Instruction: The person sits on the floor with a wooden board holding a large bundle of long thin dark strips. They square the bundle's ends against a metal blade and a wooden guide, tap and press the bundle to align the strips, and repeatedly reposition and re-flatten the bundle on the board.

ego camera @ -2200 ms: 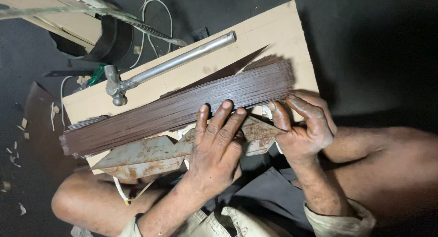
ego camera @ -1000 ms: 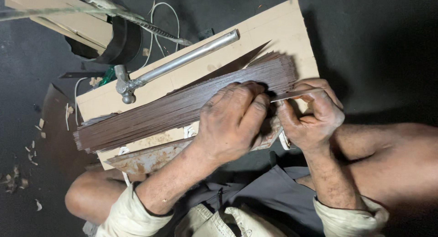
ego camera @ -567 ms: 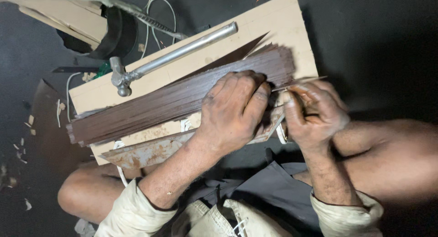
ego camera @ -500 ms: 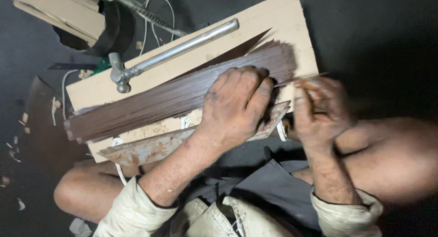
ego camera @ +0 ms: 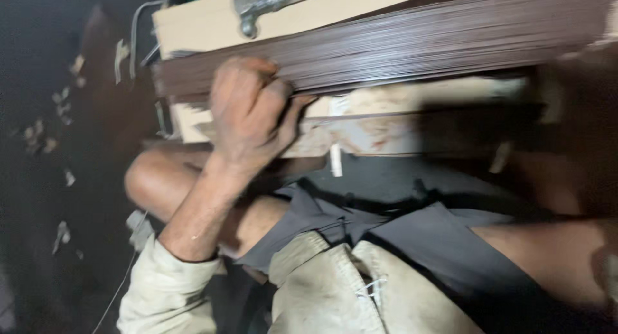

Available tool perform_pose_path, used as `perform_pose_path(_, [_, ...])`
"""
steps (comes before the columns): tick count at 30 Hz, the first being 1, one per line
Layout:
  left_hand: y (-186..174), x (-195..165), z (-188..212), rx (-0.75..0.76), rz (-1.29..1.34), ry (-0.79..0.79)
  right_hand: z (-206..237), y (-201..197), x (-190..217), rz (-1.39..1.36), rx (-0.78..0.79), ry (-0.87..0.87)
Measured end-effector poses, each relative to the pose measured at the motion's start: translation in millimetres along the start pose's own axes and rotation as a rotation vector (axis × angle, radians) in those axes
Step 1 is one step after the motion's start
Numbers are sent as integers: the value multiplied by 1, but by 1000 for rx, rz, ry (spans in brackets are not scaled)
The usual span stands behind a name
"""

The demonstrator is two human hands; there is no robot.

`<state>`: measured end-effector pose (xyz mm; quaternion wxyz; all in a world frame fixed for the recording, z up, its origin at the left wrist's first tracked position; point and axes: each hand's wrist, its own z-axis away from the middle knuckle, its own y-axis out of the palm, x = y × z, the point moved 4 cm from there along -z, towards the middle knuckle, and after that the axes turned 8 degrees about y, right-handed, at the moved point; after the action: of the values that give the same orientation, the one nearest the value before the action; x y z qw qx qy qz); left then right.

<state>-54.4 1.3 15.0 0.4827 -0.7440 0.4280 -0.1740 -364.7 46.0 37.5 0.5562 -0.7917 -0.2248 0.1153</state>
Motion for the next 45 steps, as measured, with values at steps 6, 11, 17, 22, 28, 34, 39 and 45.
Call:
perform_pose_path(6, [-5,6,7,30,-49,11,-19,18,24,-39,49,-55])
perform_pose_path(11, [0,5,0,-27,-82,13,-19,28,25,-49,62,-69])
perform_pose_path(17, [10,1,-10,-71,-125,40,-19,29,24,-64,72,-82])
perform_pose_path(22, [12,5,-2,-7,-77,-11,-22,35,18,-80,81,-94])
perform_pose_path(28, [21,10,2,-11,-104,-2,-30,48,7,-107,81,-106])
perform_pose_path(34, [29,11,4,-42,-134,-4,-36,59,3,-132,73,-101])
perform_pose_path(39, [38,13,10,-71,-155,-6,-31,51,7,-130,62,-104])
perform_pose_path(45, [23,16,11,-136,53,-56,-28,44,15,-112,65,-118])
